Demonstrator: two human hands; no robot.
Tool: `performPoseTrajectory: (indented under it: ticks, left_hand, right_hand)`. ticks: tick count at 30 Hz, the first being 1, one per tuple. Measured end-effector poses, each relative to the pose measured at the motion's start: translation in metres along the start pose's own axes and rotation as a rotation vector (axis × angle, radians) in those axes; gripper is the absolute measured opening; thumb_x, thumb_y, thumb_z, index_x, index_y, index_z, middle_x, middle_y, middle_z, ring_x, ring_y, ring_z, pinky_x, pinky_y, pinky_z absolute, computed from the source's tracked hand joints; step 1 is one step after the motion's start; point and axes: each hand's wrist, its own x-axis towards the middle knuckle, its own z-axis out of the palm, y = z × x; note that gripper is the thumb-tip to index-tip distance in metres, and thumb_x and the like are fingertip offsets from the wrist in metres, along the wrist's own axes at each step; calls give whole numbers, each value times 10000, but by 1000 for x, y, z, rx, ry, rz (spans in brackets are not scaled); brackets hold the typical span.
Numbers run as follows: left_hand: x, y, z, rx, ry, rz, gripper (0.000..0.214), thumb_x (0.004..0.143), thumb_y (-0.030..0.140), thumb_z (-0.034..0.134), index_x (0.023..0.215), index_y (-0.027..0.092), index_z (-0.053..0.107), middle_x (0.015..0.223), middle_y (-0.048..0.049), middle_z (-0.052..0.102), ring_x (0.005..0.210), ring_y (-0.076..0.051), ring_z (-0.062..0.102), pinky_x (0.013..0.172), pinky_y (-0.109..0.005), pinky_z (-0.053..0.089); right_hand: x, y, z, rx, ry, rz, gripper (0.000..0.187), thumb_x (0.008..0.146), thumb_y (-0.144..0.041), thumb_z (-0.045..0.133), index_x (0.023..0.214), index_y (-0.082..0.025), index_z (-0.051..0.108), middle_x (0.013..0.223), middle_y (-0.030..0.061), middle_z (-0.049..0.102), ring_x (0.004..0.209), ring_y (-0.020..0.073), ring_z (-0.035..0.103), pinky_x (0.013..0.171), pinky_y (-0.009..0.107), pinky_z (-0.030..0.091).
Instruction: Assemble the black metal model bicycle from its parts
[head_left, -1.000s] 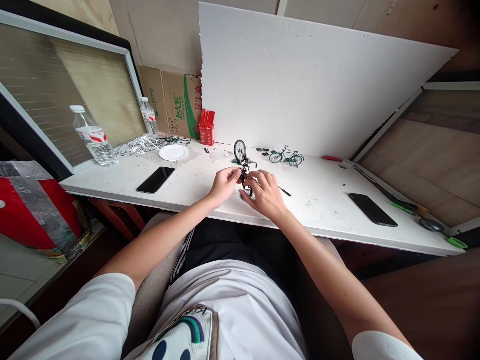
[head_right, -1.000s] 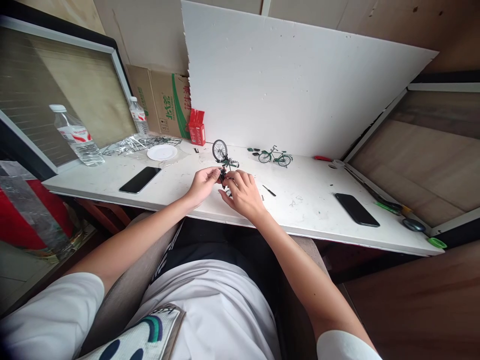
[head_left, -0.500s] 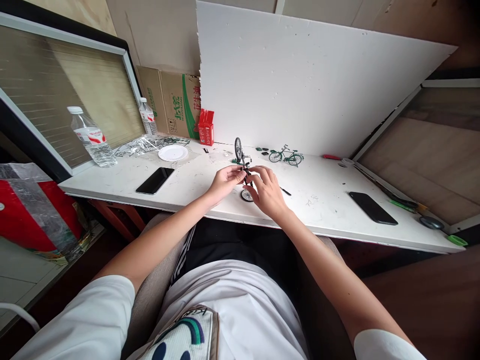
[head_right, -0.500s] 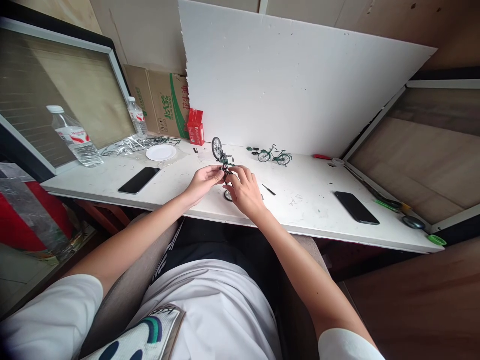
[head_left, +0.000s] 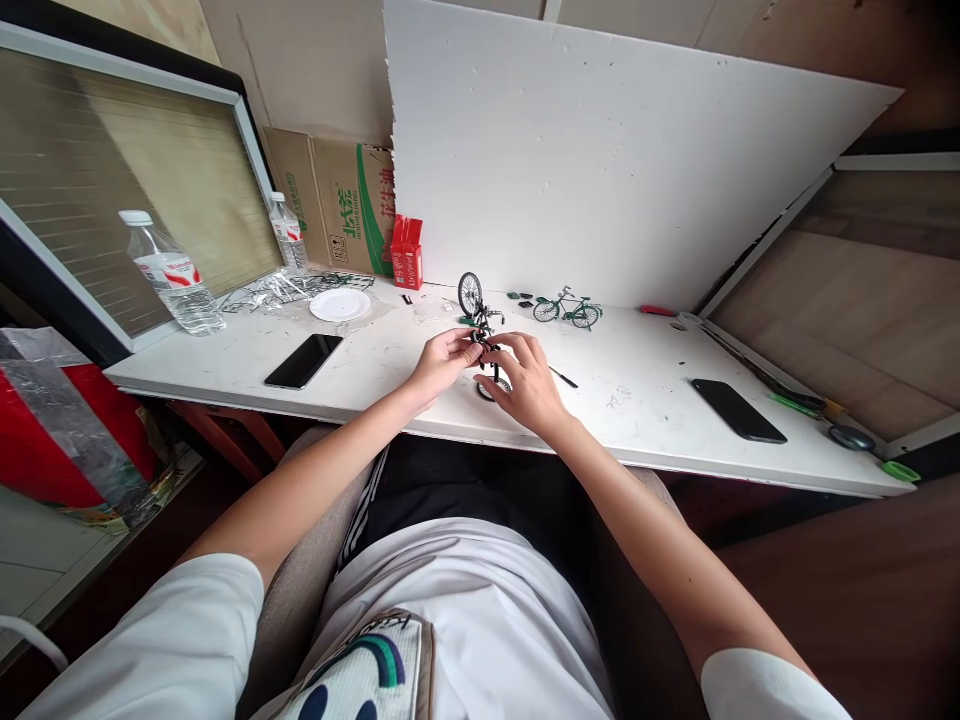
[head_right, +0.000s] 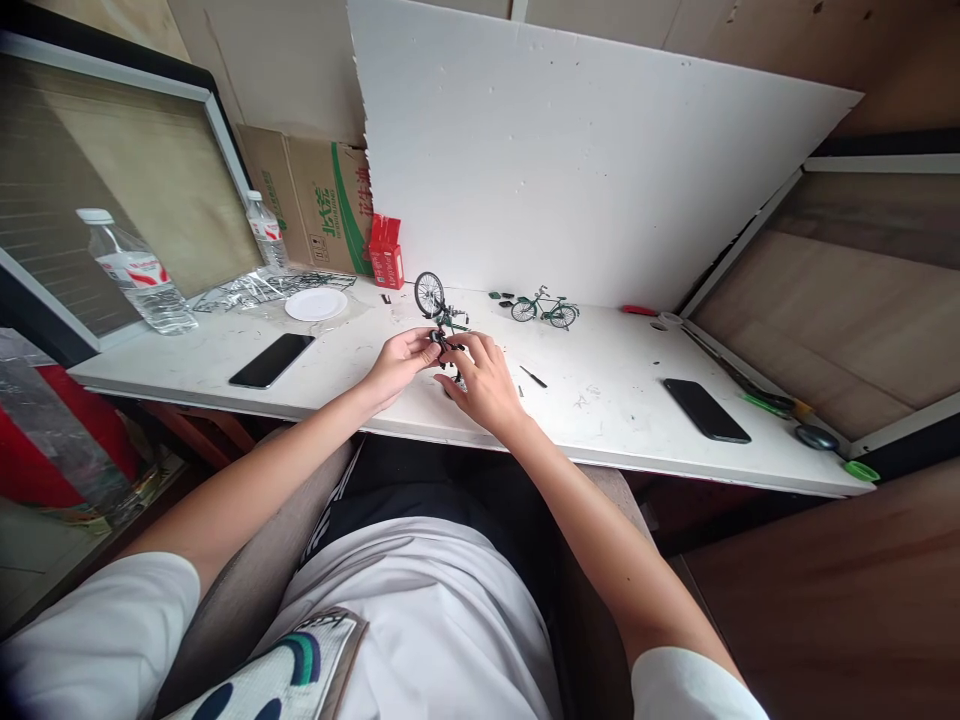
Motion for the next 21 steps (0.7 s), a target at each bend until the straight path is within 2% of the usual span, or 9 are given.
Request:
performPoseTrajectory:
  ticks: [4, 8, 12, 17, 21]
  left_hand:
    - [4, 0, -5, 9, 46, 16, 552, 760, 420, 928, 1198, 159, 717, 1034, -89, 773, 944, -192, 708, 953, -387, 559]
    - [8, 3, -10, 40, 105, 32, 567, 742, 448, 932, 1173, 148, 717, 1057, -107, 779, 956, -190, 702, 905, -352, 559]
    - [12, 5, -16, 48, 159, 29, 555, 742, 428, 932, 1172, 159, 705, 1067, -102, 780, 953, -179, 694, 903, -348, 558]
    - [15, 5, -22, 46, 176, 20, 539, 755, 394, 924, 1184, 164, 695, 1072, -101, 776, 958, -178, 698, 908, -355, 553]
    - [15, 5, -23, 46, 175, 19, 513, 755, 381, 923, 1164, 169, 697, 1068, -96, 777, 957, -179, 703, 909, -355, 553]
  right_hand:
    - [-3, 2, 2, 20, 26, 28, 306, 1052, -376, 598, 1331, -252, 574, 1370, 147, 627, 1279, 327, 555, 1046, 514, 485]
    - [-5, 8, 3, -16, 57, 116, 202, 1076, -328, 525, 1222, -211, 603, 1191, 141, 670, 1102, 302, 600, 925, 460, 495]
    - [-8, 18, 5, -59, -116, 182, 196, 1068, -369, 562, 1088, -211, 676, 1079, 121, 714, 1026, 296, 604, 861, 444, 490]
    - [-16, 34, 6, -30, -393, 159, 372, 941, -548, 761, 1158, -246, 741, 1153, 117, 742, 1151, 330, 607, 895, 454, 516]
    - [-20, 44, 3, -7, -466, 171, 446, 892, -579, 806, 1193, -253, 753, 1138, 116, 748, 1134, 321, 629, 894, 444, 533]
